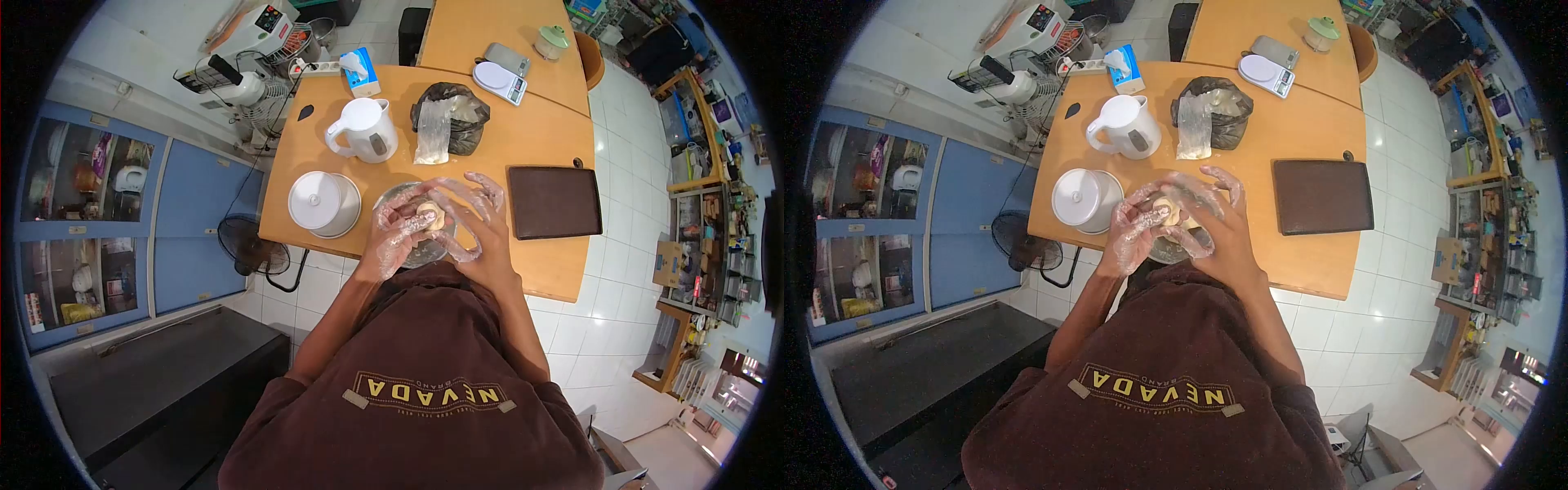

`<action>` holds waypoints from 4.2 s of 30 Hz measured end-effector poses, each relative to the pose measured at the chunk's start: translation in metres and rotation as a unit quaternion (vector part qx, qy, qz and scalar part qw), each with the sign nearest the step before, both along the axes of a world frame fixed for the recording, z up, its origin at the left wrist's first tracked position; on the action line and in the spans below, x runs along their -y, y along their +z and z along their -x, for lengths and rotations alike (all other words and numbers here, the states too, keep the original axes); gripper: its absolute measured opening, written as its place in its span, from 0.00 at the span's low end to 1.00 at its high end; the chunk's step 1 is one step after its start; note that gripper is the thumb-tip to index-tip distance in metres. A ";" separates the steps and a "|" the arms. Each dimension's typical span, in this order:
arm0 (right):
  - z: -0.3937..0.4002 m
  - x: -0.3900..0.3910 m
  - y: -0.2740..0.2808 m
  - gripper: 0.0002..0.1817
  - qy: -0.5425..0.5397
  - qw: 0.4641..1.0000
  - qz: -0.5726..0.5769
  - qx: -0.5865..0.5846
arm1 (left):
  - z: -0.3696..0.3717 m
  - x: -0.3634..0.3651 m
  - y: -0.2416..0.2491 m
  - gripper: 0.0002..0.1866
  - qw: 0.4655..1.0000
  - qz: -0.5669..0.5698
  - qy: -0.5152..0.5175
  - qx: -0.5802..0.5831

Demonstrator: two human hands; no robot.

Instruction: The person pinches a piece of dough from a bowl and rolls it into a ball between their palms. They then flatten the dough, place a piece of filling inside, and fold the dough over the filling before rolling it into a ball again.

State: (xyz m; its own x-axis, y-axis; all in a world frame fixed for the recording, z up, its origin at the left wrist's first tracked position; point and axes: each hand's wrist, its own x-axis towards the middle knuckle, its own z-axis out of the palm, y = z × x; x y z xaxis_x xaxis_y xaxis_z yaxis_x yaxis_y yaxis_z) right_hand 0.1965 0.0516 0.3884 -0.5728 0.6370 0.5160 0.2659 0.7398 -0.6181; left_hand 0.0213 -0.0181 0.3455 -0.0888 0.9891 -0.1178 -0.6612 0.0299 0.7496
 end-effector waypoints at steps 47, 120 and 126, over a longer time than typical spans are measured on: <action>-0.003 0.013 -0.053 0.16 0.013 0.993 0.064 -0.096 | -0.001 0.037 -0.029 0.22 0.989 0.078 -0.055 0.110; 0.130 -0.012 -0.022 0.46 -0.026 0.989 0.127 -0.066 | 0.025 -0.026 0.021 0.52 0.993 -0.110 0.012 0.035; 0.130 0.010 -0.016 0.49 0.011 0.971 0.212 -0.110 | 0.033 -0.045 0.051 0.56 0.991 -0.109 0.068 -0.025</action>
